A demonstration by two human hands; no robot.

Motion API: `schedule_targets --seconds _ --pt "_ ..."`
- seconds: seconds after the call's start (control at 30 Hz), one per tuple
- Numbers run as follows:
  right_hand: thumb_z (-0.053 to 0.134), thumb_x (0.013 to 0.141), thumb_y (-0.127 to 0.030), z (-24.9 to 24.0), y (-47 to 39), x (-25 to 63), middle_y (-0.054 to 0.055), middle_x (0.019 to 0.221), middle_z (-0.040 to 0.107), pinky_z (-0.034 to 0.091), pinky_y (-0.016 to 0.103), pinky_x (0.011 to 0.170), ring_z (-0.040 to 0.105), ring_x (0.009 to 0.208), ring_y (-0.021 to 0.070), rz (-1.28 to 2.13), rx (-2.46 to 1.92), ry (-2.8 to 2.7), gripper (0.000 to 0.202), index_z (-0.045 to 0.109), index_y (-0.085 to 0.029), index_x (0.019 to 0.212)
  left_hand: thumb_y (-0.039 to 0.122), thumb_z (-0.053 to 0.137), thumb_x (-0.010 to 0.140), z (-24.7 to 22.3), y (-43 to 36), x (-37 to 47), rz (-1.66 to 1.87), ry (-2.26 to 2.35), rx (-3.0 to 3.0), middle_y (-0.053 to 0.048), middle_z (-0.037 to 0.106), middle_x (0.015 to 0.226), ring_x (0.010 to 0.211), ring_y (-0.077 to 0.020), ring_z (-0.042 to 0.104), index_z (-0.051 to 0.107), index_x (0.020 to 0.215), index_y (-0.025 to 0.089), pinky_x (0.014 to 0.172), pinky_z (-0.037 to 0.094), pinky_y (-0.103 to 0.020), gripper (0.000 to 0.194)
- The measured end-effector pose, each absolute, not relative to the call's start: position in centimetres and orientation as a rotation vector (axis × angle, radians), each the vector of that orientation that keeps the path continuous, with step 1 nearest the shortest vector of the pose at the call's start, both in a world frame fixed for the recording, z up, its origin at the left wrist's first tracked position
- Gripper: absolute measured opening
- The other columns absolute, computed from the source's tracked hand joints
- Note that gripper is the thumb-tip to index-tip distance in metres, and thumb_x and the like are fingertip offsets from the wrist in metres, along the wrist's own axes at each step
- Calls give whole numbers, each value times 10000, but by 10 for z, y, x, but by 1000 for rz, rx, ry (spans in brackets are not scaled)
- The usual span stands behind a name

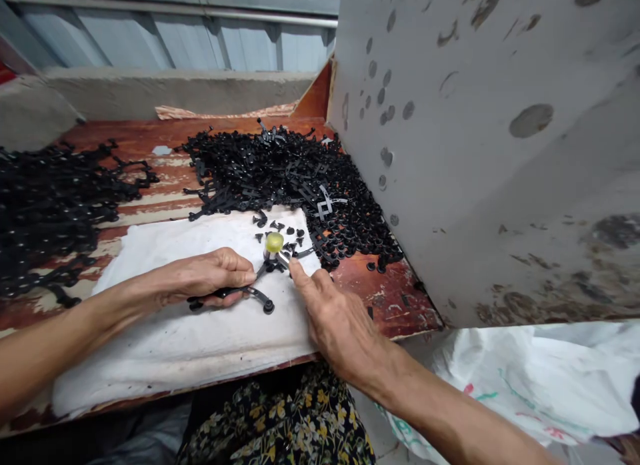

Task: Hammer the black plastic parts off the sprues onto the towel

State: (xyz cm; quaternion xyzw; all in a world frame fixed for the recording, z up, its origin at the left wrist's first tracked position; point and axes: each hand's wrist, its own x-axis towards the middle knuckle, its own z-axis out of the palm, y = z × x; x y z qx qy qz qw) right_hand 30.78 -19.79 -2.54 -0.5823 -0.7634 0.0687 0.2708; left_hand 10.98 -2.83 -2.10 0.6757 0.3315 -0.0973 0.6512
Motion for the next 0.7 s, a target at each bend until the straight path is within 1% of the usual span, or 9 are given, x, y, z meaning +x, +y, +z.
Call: schedule_targets --seconds 0.07,0.13,0.27,0.3,0.4,0.53,0.6,0.67,0.7 --pt "391 863 2 -25 -197 307 87 948 632 584 317 623 616 703 194 173 -1528 -1958 771 233 -255 1573 610 605 798 -21 -29 109 -230 745 1515 29 400 347 288 -60 275 529 526 177 308 182 -209 517" --pt "395 882 7 -24 -198 306 93 981 623 584 329 683 623 785 208 117 -1482 -1871 782 185 -267 1584 630 613 782 -21 -28 109 -240 743 1495 28 411 354 291 -60 272 530 535 177 311 188 -211 523" --pt "385 819 28 -22 -197 304 64 872 597 538 293 513 554 578 172 147 -1538 -2086 813 233 -240 1572 651 639 745 -21 -28 109 -245 756 1479 31 392 336 290 -64 269 525 529 179 314 178 -215 531" --pt "377 822 28 -22 -197 305 60 861 590 541 291 522 556 587 172 159 -1539 -2079 808 231 -239 1571 647 639 746 -21 -28 110 -250 749 1480 31 390 333 289 -64 270 526 526 179 314 179 -215 529" --pt "368 857 16 -23 -196 305 81 933 595 575 324 634 609 735 202 133 -1517 -1959 806 151 -253 1586 635 619 768 -22 -28 110 -254 741 1491 26 400 336 285 -64 270 529 526 178 308 193 -215 526" --pt "383 824 6 -27 -198 307 85 918 620 563 326 550 602 643 200 178 -1561 -2097 821 181 -241 1581 639 599 781 -24 -28 110 -248 777 1523 26 392 331 278 -62 267 526 524 179 303 183 -211 532" --pt "372 848 2 -30 -198 307 95 955 631 574 335 600 622 686 202 172 -1551 -2017 804 159 -241 1585 627 595 787 -25 -29 111 -242 780 1527 27 395 332 277 -60 266 528 524 179 300 181 -207 524" --pt "363 861 -13 -33 -197 308 108 968 645 577 346 603 632 685 206 162 -1567 -1960 757 224 -227 1574 607 603 786 -25 -31 112 -228 793 1524 26 400 334 274 -58 272 527 516 177 296 182 -204 514" --pt "364 859 -28 -33 -196 309 118 956 657 576 356 589 636 668 212 184 -1581 -1967 711 311 -203 1547 594 614 783 -25 -31 112 -216 797 1523 27 397 332 274 -57 276 527 508 174 297 184 -201 510"
